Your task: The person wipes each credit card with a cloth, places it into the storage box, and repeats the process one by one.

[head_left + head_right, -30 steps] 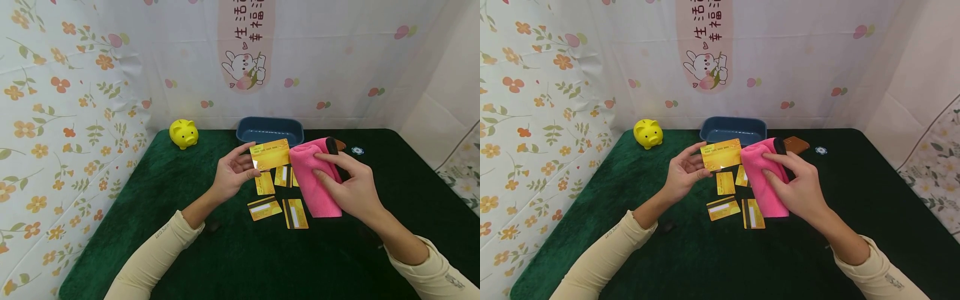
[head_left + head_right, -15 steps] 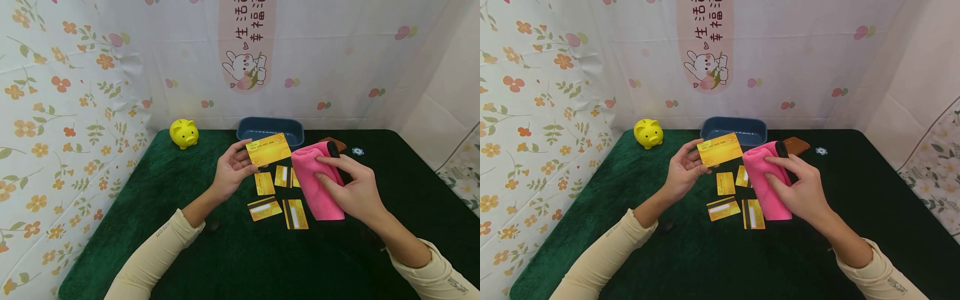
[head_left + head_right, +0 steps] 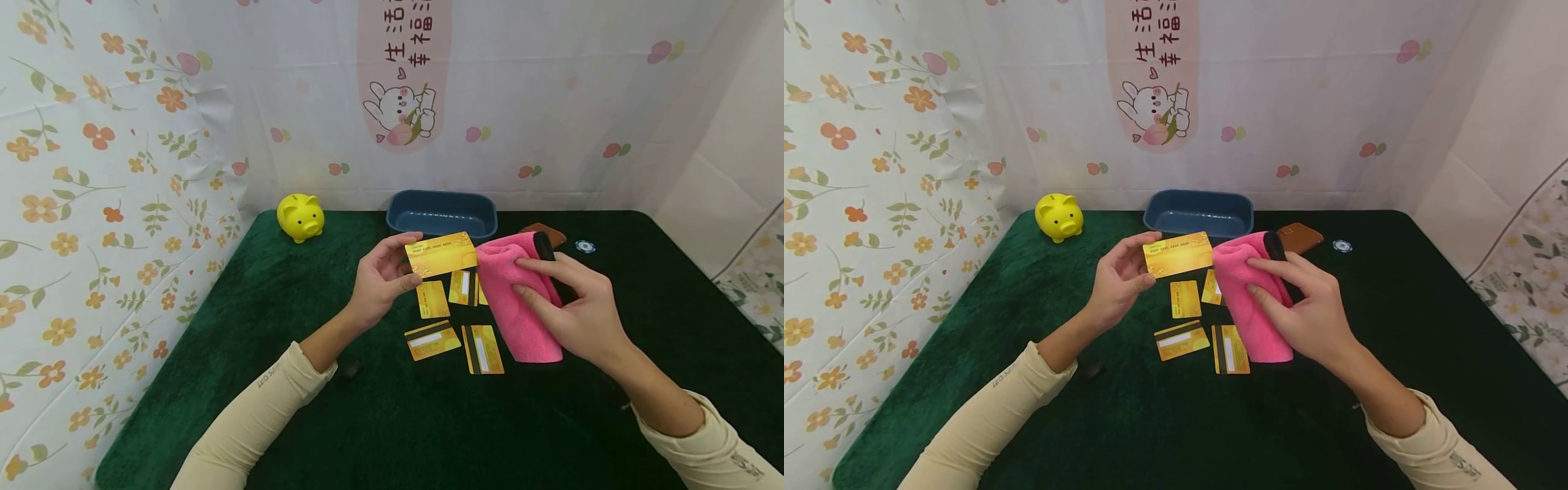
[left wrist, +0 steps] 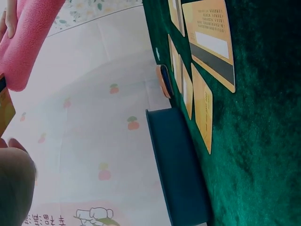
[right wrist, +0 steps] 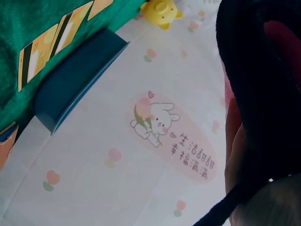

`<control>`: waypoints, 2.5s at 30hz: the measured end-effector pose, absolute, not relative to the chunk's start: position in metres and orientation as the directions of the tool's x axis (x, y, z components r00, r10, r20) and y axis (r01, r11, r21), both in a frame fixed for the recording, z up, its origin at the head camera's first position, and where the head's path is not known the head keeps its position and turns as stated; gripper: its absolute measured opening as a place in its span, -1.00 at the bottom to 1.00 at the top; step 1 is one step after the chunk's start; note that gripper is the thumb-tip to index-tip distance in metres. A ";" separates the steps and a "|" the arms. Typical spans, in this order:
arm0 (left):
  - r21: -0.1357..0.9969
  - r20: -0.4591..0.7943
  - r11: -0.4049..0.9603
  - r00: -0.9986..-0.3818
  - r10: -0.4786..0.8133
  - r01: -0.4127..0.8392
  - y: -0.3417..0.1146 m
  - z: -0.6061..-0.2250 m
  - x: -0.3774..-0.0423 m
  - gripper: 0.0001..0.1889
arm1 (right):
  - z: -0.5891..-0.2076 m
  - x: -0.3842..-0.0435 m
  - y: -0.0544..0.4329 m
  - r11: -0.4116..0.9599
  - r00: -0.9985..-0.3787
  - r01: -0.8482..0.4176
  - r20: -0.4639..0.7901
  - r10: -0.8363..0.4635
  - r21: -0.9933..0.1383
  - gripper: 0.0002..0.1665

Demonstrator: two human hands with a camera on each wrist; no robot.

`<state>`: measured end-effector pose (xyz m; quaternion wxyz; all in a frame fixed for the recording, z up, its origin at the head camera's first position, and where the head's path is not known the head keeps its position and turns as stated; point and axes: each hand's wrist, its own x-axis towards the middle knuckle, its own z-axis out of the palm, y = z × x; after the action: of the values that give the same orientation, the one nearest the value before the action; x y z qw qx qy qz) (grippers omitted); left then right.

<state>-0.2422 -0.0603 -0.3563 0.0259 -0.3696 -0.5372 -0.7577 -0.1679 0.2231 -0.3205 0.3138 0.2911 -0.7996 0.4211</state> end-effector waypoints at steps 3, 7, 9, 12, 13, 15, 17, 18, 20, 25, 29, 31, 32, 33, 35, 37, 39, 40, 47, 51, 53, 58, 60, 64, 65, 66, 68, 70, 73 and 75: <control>0.793 0.590 -0.411 -0.735 0.334 0.450 -0.060 -0.356 -0.242 -0.08 | -0.318 -0.166 0.222 0.475 -0.634 -0.733 0.742 -0.218 -0.487 -0.38; 0.800 0.577 -0.391 -0.760 0.299 0.454 -0.060 -0.357 -0.243 -0.24 | -0.317 -0.166 0.221 0.461 -0.632 -0.741 0.740 -0.230 -0.489 -0.39; 0.798 0.583 -0.376 -0.760 0.286 0.470 -0.060 -0.358 -0.243 -0.26 | -0.318 -0.166 0.221 0.451 -0.626 -0.748 0.744 -0.233 -0.487 -0.39; 0.783 0.614 -0.338 -0.738 0.280 0.522 -0.061 -0.360 -0.245 -0.26 | -0.318 -0.166 0.222 0.446 -0.625 -0.749 0.745 -0.233 -0.489 -0.39; 0.775 0.627 -0.321 -0.727 0.279 0.544 -0.061 -0.360 -0.245 -0.25 | -0.318 -0.166 0.222 0.449 -0.625 -0.748 0.745 -0.232 -0.488 -0.39; 0.756 0.653 -0.286 -0.706 0.276 0.588 -0.062 -0.360 -0.246 -0.27 | -0.318 -0.166 0.221 0.454 -0.625 -0.747 0.746 -0.230 -0.486 -0.38; 0.742 0.670 -0.259 -0.692 0.270 0.618 -0.062 -0.360 -0.246 -0.32 | -0.318 -0.167 0.222 0.460 -0.628 -0.743 0.744 -0.228 -0.487 -0.38; 0.735 0.678 -0.247 -0.685 0.265 0.632 -0.063 -0.359 -0.246 -0.37 | -0.318 -0.167 0.221 0.463 -0.630 -0.741 0.743 -0.227 -0.487 -0.38; 0.723 0.690 -0.223 -0.677 0.255 0.654 -0.063 -0.358 -0.246 -0.51 | -0.318 -0.167 0.221 0.467 -0.632 -0.737 0.741 -0.225 -0.488 -0.38; 0.715 0.699 -0.199 -0.671 0.248 0.670 -0.063 -0.355 -0.246 -0.82 | -0.319 -0.168 0.220 0.476 -0.644 -0.726 0.734 -0.218 -0.496 -0.36; 0.710 0.703 -0.213 -0.657 0.274 0.671 -0.064 -0.356 -0.247 -0.86 | -0.321 -0.169 0.220 0.476 -0.640 -0.728 0.738 -0.213 -0.494 -0.36; 0.704 0.707 -0.197 -0.646 0.288 0.682 -0.065 -0.357 -0.247 -0.85 | -0.322 -0.171 0.221 0.476 -0.634 -0.731 0.743 -0.212 -0.489 -0.37; 0.700 0.709 -0.182 -0.640 0.297 0.691 -0.066 -0.357 -0.248 -0.83 | -0.322 -0.171 0.221 0.475 -0.635 -0.731 0.743 -0.212 -0.490 -0.37; 0.694 0.711 -0.164 -0.632 0.308 0.701 -0.067 -0.357 -0.248 -0.80 | -0.322 -0.171 0.222 0.476 -0.637 -0.729 0.742 -0.210 -0.491 -0.37; 0.683 0.713 -0.131 -0.616 0.335 0.719 -0.068 -0.357 -0.248 -0.74 | -0.323 -0.172 0.223 0.480 -0.636 -0.729 0.743 -0.210 -0.488 -0.37; 0.670 0.714 -0.105 -0.600 0.361 0.735 -0.069 -0.358 -0.248 -0.69 | -0.323 -0.173 0.223 0.483 -0.639 -0.725 0.741 -0.207 -0.491 -0.38; 0.660 0.713 -0.091 -0.585 0.386 0.746 -0.069 -0.358 -0.248 -0.64 | -0.324 -0.173 0.223 0.481 -0.645 -0.721 0.737 -0.203 -0.498 -0.38; 0.655 0.714 -0.085 -0.577 0.396 0.751 -0.069 -0.358 -0.248 -0.62 | -0.324 -0.173 0.224 0.483 -0.646 -0.719 0.736 -0.201 -0.499 -0.39; 0.620 0.724 -0.085 -0.527 0.445 0.780 -0.069 -0.359 -0.247 -0.60 | -0.325 -0.172 0.224 0.484 -0.671 -0.695 0.721 -0.172 -0.531 -0.38; 0.624 0.723 -0.099 -0.525 0.450 0.775 -0.068 -0.359 -0.246 -0.60 | -0.325 -0.170 0.224 0.484 -0.685 -0.682 0.711 -0.158 -0.549 -0.38; 0.637 0.714 -0.104 -0.534 0.453 0.764 -0.069 -0.359 -0.246 -0.59 | -0.324 -0.170 0.223 0.484 -0.689 -0.678 0.708 -0.156 -0.553 -0.38; 0.693 0.669 -0.127 -0.567 0.480 0.710 -0.069 -0.357 -0.245 -0.56 | -0.324 -0.170 0.223 0.479 -0.695 -0.674 0.703 -0.152 -0.562 -0.39; 0.721 0.644 -0.138 -0.583 0.496 0.679 -0.070 -0.357 -0.244 -0.55 | -0.324 -0.170 0.223 0.477 -0.698 -0.672 0.700 -0.151 -0.567 -0.39; 0.765 0.598 -0.150 -0.603 0.529 0.627 -0.071 -0.355 -0.243 -0.49 | -0.324 -0.170 0.224 0.480 -0.702 -0.666 0.697 -0.145 -0.571 -0.39; 0.770 0.590 -0.148 -0.605 0.535 0.620 -0.071 -0.355 -0.243 -0.46 | -0.324 -0.170 0.224 0.481 -0.704 -0.664 0.696 -0.144 -0.572 -0.39; 0.774 0.584 -0.147 -0.606 0.540 0.616 -0.071 -0.355 -0.243 -0.43 | -0.323 -0.170 0.224 0.483 -0.706 -0.661 0.694 -0.142 -0.574 -0.39; 0.779 0.576 -0.141 -0.608 0.546 0.611 -0.071 -0.354 -0.244 -0.38 | -0.323 -0.170 0.224 0.484 -0.711 -0.656 0.689 -0.139 -0.579 -0.39; 0.784 0.570 -0.139 -0.613 0.547 0.605 -0.071 -0.354 -0.244 -0.35 | -0.322 -0.170 0.224 0.484 -0.716 -0.651 0.685 -0.136 -0.585 -0.39; 0.789 0.567 -0.140 -0.620 0.542 0.598 -0.070 -0.354 -0.244 -0.35 | -0.322 -0.170 0.224 0.482 -0.717 -0.651 0.684 -0.135 -0.586 -0.39; 0.793 0.564 -0.143 -0.625 0.540 0.592 -0.070 -0.353 -0.244 -0.35 | -0.321 -0.170 0.224 0.482 -0.717 -0.651 0.684 -0.134 -0.587 -0.39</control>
<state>-0.2441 -0.0702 -0.3535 0.0207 -0.4327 -0.6542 -0.6199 -0.1698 0.2237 -0.3212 0.2884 0.2418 -0.8111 0.4477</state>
